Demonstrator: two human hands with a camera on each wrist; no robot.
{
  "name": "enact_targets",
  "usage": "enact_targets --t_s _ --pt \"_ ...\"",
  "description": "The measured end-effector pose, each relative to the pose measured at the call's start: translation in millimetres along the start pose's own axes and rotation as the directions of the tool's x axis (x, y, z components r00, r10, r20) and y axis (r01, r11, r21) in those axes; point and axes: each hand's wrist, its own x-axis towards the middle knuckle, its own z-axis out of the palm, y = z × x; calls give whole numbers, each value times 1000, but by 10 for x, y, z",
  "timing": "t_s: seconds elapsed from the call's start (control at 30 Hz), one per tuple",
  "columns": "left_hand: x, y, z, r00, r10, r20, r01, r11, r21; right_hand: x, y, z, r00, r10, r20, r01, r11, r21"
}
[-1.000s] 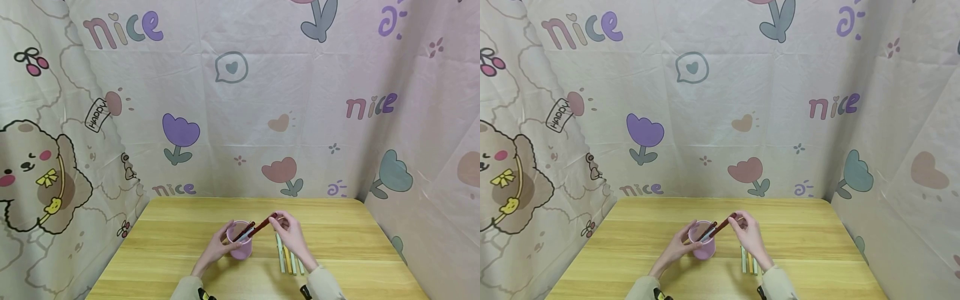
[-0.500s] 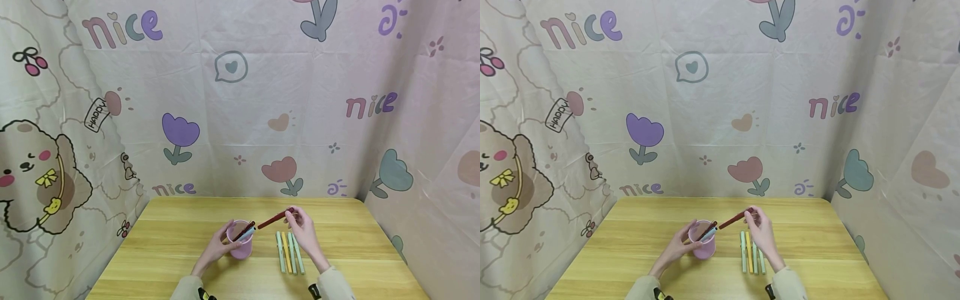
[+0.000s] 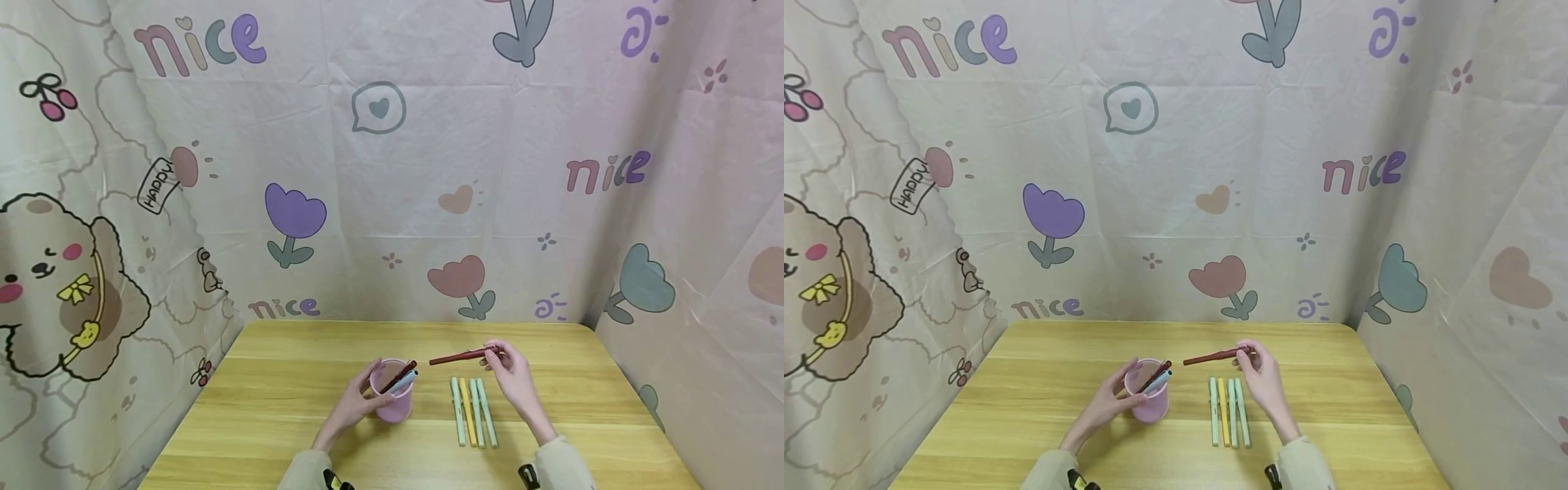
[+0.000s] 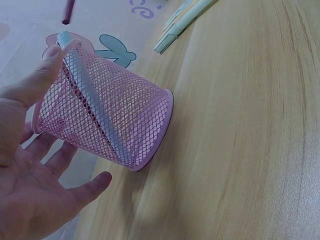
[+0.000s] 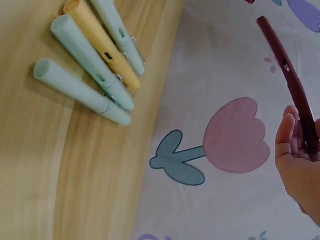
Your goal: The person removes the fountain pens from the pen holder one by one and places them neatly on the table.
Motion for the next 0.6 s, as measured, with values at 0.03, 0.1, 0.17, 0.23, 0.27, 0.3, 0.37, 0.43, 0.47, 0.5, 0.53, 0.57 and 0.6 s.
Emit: enact_targets --t_s 0.03,0.1,0.17,0.23,0.27,0.3,0.37,0.43,0.47,0.5,0.53,0.57,0.6 --pt "0 -1 0 1000 -1 -1 1 1000 1 -1 10 -19 1000 17 -7 -17 1000 2" --pt "1 -1 -1 1000 -5 -2 5 1000 3 -3 33 -57 999 41 -15 -41 999 5" --pt "-1 1 -1 1000 -7 -1 7 1000 6 -7 66 -91 998 52 -26 -52 999 5" --pt "-2 4 -2 1000 -8 -1 8 1000 7 -11 103 -122 998 50 -38 -50 999 4" --pt "-2 6 -2 1000 -8 -1 8 1000 7 -14 124 -136 998 50 -44 -50 999 3" --pt "-2 8 -2 1000 -7 0 7 1000 7 -18 143 -149 997 50 -51 -50 999 2" --pt "-4 11 -1 1000 -6 0 6 1000 6 -26 181 -173 996 56 -63 -56 998 3" --pt "-5 13 -1 1000 -7 0 7 1000 5 -31 216 -194 995 67 -69 -66 998 7" --pt "-6 15 -1 1000 -7 0 7 1000 4 -32 233 -206 995 76 -72 -75 997 8" --pt "-7 17 -1 1000 -7 0 7 1000 4 -34 246 -219 994 84 -74 -83 996 13" --pt "-7 18 -1 1000 -7 0 7 1000 5 -32 258 -229 992 98 -78 -97 995 19" --pt "-8 20 -2 1000 -6 -1 6 1000 6 -29 268 -240 990 115 -83 -114 993 27" --pt "-9 23 -2 1000 -6 -2 6 1000 7 -25 277 -251 987 133 -89 -130 991 38"
